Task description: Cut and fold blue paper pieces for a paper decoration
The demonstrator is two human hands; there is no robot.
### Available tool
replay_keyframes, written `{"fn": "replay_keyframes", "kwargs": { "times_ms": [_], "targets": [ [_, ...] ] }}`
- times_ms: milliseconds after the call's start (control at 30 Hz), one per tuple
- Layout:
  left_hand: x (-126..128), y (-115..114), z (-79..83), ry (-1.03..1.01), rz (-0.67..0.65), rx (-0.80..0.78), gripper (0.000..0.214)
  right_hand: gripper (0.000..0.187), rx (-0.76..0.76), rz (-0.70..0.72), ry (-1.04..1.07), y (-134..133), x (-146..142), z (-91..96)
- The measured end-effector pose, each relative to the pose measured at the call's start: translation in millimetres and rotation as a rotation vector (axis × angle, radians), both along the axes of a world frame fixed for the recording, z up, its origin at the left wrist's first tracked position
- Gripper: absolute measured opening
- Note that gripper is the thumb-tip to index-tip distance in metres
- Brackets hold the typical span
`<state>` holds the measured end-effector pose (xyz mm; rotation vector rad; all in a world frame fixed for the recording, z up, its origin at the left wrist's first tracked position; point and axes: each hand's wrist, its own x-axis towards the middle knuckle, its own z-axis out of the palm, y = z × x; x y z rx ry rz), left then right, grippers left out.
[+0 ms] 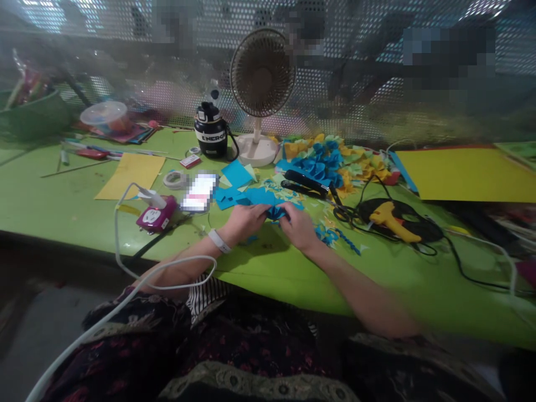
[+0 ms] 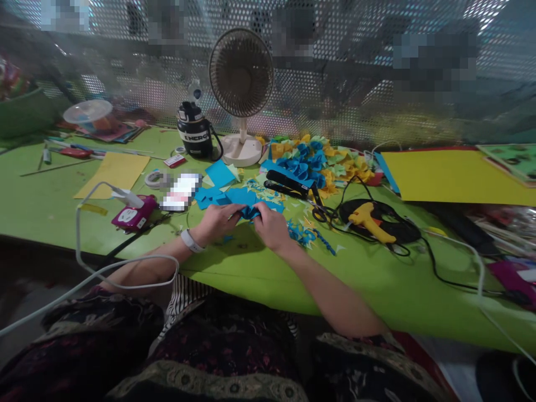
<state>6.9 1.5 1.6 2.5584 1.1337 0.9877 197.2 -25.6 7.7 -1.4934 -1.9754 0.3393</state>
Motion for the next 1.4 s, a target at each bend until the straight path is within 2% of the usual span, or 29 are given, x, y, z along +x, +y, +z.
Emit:
{"fn": "replay_keyframes", "kwargs": {
  "times_ms": [300, 400, 667, 867, 1000, 1067, 1133, 1267, 1400],
  "targets": [
    [6.3, -3.8, -5.4, -0.05, 0.043, -0.097, 0.032, 0.009, -0.187, 0.018, 0.376, 2.4, -5.7, -2.3],
    [7.6, -5.5, -5.1, -0.025, 0.038, -0.137, 0.034, 0.007, -0.187, 0.024, 0.433, 4.1, -6.1, -4.0],
    [14.6, -14.4, -10.5, 0.03, 0.027, -0.206, 0.042, 0.01, -0.16, -0.002, 0.383, 2.8, -5.8, 0.4],
    [16.8, -21.9, -23.6, 0.012, -0.077, -0.257, 0.063, 0.011, -0.166, -0.015, 0.253, -4.8, -7.0, 5.6],
    [14.4, -25.3, -32.2, -0.052, -0.215, -0.208, 0.084, 0.033, -0.264, 0.138, 0.369, -11.4, -9.2, 8.1],
    [13.9, -28.1, -34.1, -0.092, -0.254, -0.154, 0.087, 0.047, -0.295, 0.238, 0.448, -15.6, -10.0, 9.5],
    [14.5, -31.9, -33.8, -0.107, -0.266, -0.12, 0.089, 0.059, -0.321, 0.279, 0.463, -20.5, -11.2, 10.7],
    [19.5, -41.8, -27.5, -0.072, -0.243, -0.127, 0.099, 0.086, -0.371, 0.29, 0.325, -30.9, -17.6, 11.0],
    [25.2, -51.0, -16.8, -0.085, -0.231, -0.125, 0.085, 0.105, -0.234, 0.35, 0.158, -37.6, -26.5, 9.4]
  ]
}}
